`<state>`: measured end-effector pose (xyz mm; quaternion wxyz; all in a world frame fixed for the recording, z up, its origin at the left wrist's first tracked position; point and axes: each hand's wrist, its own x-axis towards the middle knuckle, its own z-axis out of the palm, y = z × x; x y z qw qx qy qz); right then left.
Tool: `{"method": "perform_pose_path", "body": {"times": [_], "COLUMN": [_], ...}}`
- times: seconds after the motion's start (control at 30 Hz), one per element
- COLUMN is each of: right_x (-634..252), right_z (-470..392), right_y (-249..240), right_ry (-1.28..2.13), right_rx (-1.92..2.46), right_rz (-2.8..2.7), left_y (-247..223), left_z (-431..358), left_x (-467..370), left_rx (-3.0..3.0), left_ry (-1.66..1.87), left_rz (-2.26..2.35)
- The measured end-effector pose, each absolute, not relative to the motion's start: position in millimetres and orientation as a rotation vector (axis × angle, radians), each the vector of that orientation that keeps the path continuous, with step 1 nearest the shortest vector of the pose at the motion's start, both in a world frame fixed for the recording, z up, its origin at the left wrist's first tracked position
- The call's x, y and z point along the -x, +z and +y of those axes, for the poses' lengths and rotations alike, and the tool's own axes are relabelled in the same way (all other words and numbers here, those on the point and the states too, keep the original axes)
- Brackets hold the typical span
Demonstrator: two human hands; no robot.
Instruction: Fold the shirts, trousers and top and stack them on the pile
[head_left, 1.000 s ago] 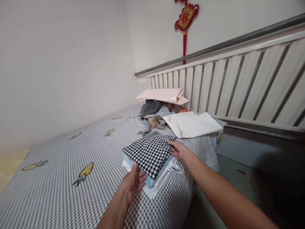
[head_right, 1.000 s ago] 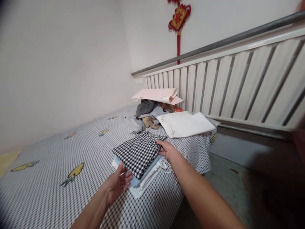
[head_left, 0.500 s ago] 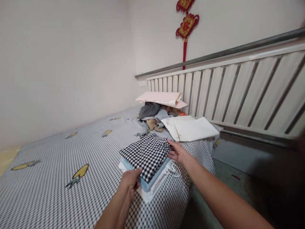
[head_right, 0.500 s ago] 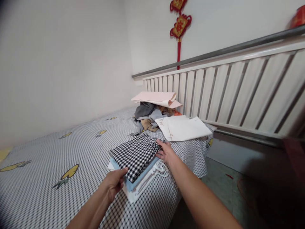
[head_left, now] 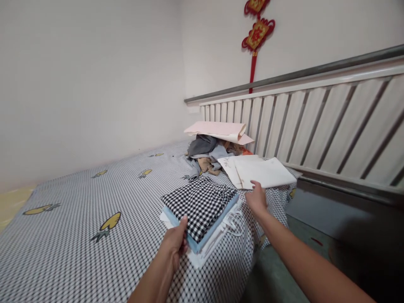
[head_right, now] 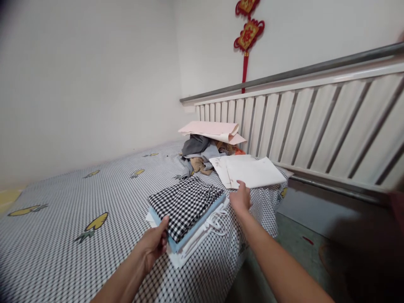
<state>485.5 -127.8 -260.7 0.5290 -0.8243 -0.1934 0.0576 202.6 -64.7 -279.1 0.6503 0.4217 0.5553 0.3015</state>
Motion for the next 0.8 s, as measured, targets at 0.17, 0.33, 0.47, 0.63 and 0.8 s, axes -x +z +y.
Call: {"method": "perform_pose_path", "body": {"times": [0.17, 0.33, 0.47, 0.63, 0.8], "right_x": [-448.0, -418.7, -418.8, -417.3, -417.3], "right_z": [-94.3, -63.8, -67.5, -80.6, -78.6], "right_y": [-223.4, -220.8, -251.0, -287.8, -295.6], "right_ry": [-0.076, -0.017, 0.276, 0.322, 0.279], "right_rx": [1.948, 2.074, 2.398, 2.483, 2.515], "right_rz": [-0.974, -1.388, -1.442, -1.348, -1.349], "left_y": [-255.1, -235.2, -254.0, -280.7, -283.0], "left_z": [-80.1, -92.2, -91.3, -92.3, -97.1], "left_x": [-211.5, -211.9, -204.4, -196.6, -195.8], "left_rx": [-1.469, -2.519, -2.881, -2.813, -2.754], "left_ry": [0.689, 0.953, 0.110, -0.068, 0.031], "left_rz": [1.597, 1.576, 1.244, 1.388, 1.357]}}
